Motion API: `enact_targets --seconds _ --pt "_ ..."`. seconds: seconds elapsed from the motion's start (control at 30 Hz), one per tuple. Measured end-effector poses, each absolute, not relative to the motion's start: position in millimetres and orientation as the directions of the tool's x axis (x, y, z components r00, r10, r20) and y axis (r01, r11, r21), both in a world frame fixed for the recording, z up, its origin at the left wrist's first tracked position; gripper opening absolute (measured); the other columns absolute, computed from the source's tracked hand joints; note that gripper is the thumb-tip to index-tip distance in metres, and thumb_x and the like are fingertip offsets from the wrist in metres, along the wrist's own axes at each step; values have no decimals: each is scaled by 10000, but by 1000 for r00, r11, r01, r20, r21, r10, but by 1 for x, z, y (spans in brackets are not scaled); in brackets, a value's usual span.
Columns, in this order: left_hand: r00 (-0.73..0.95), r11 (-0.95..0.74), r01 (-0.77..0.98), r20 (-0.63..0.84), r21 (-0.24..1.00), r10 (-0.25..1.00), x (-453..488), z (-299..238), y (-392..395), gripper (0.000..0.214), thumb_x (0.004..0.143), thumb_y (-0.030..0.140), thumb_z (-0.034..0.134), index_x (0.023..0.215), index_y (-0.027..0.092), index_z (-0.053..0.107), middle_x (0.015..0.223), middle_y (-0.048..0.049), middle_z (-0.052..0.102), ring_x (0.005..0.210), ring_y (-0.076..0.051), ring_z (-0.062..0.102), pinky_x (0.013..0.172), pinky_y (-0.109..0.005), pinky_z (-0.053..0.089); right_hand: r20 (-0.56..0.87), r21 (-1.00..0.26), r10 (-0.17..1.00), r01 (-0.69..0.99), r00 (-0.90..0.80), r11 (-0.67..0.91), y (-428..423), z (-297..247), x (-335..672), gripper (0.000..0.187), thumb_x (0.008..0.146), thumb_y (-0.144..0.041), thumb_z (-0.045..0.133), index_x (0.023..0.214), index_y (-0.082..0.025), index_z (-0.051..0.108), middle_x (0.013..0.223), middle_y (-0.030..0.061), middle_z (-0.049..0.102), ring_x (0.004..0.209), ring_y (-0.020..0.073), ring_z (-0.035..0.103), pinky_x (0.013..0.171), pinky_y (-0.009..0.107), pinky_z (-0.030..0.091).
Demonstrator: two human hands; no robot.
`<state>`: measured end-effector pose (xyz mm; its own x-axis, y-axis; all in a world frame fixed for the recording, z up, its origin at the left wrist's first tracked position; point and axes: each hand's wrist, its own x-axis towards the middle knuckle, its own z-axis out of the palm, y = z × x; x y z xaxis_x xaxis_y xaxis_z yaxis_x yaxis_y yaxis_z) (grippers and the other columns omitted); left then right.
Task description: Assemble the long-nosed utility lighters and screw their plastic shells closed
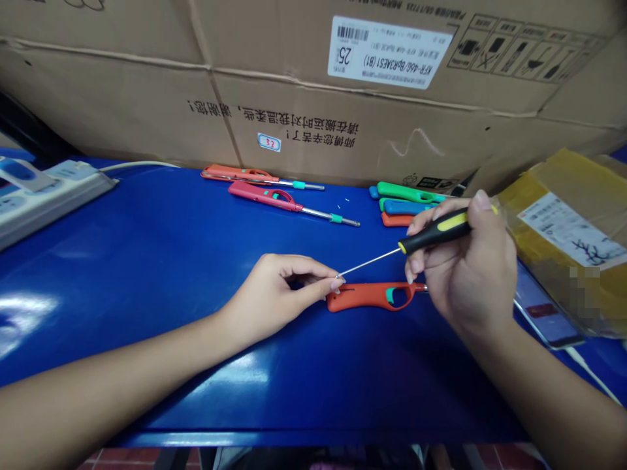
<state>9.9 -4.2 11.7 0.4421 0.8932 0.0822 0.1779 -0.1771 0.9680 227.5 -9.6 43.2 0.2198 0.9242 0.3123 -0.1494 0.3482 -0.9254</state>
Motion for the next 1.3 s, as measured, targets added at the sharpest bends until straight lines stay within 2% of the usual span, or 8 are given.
enact_targets --seconds 0.23,0.4,0.47,0.63,0.8,1.0,1.3 --pt "458 -268 267 123 926 881 9 10 -5 115 867 284 726 841 222 820 789 -6 793 695 -161 718 647 -246 570 332 -925 923 -124 196 359 -12 40 228 289 984 -423 532 792 -216 597 731 10 681 370 140 572 314 285 469" --pt "498 -496 336 296 800 815 6 8 -8 127 904 254 687 876 221 807 835 -16 790 717 -164 716 665 -266 548 376 -916 919 -106 117 388 -17 40 230 236 966 -415 577 835 -225 625 746 4 689 404 139 605 335 273 504" --pt "503 -535 337 332 775 798 5 7 -9 130 915 232 675 885 218 801 832 -11 786 710 -151 711 664 -253 543 396 -906 912 -117 111 407 -19 41 229 226 962 -401 582 835 -221 632 746 5 682 429 146 621 332 271 513" --pt "522 -546 334 331 768 786 5 5 -9 141 917 211 661 880 201 796 824 -24 780 704 -151 704 661 -255 539 461 -871 887 -181 17 456 -23 44 227 182 940 -340 598 843 -193 646 744 10 676 412 146 607 322 282 511" --pt "516 -518 327 310 790 798 6 6 -7 140 907 219 658 871 199 792 826 -35 771 711 -159 699 673 -265 548 472 -862 881 -187 36 470 -27 47 227 180 913 -327 619 820 -183 674 730 30 678 422 147 605 326 274 503" --pt "538 -505 295 296 811 790 6 4 -7 137 909 223 669 878 196 799 828 -34 770 699 -156 688 648 -266 544 472 -871 882 -154 0 466 -31 54 230 205 843 -392 687 813 -189 695 703 71 674 564 208 643 338 280 498" --pt "538 -506 332 282 796 795 7 3 -4 139 914 228 668 901 205 804 851 -40 777 730 -163 701 681 -265 550 532 -844 845 -129 -65 521 -31 45 229 144 992 -345 575 1010 -221 646 787 25 702 606 163 666 392 256 536"
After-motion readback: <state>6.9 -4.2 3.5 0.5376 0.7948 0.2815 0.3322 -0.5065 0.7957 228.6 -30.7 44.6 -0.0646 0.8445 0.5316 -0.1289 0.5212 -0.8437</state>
